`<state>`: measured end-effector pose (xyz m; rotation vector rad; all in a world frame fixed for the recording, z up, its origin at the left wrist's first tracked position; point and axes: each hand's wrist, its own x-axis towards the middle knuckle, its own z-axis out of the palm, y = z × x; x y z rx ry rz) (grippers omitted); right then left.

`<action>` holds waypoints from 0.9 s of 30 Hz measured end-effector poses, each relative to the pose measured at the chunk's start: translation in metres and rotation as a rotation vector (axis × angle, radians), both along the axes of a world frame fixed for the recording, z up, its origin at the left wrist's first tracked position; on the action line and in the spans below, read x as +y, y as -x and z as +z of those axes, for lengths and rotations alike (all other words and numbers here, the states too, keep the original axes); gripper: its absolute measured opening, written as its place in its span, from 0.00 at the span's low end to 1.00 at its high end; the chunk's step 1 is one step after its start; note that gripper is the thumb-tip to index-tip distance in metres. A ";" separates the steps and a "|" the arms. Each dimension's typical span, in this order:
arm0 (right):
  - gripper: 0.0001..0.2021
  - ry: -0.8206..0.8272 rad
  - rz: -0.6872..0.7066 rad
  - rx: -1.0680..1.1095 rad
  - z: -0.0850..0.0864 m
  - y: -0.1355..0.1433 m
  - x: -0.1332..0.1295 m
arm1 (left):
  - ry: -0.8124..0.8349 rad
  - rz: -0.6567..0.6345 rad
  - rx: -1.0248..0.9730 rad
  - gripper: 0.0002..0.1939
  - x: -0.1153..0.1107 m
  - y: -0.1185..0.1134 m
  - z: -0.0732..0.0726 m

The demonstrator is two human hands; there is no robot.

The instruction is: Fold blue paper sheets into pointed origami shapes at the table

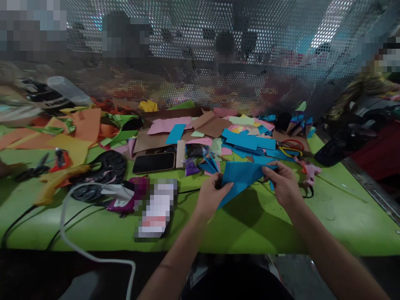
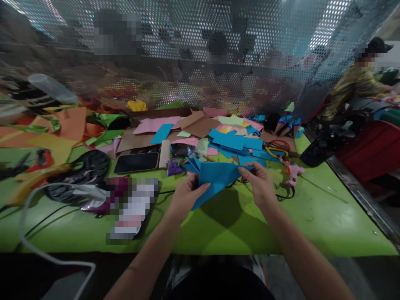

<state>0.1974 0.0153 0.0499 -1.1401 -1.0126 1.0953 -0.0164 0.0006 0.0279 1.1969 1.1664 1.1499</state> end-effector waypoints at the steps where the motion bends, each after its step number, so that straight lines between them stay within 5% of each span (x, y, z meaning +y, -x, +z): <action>1: 0.15 -0.014 -0.020 0.003 0.000 0.000 0.000 | 0.009 -0.007 -0.003 0.13 0.000 0.000 0.000; 6: 0.15 -0.044 -0.017 -0.046 0.004 -0.007 0.003 | -0.018 -0.022 0.006 0.13 0.001 0.006 0.006; 11: 0.17 -0.043 0.169 -0.304 0.013 -0.010 0.002 | -0.120 -0.098 0.109 0.24 0.005 0.012 0.030; 17: 0.12 -0.179 0.313 -0.515 0.028 0.004 0.004 | -0.279 -0.346 0.397 0.08 0.015 0.000 0.048; 20: 0.16 -0.178 0.283 -0.390 0.028 0.005 0.007 | -0.246 -0.215 0.301 0.09 0.022 -0.007 0.041; 23: 0.22 -0.114 0.310 -0.294 0.023 0.000 0.007 | -0.147 0.010 -0.018 0.11 0.025 -0.010 0.031; 27: 0.22 -0.010 0.266 -0.301 0.011 -0.006 0.009 | -0.030 0.090 -0.185 0.17 0.023 -0.007 0.023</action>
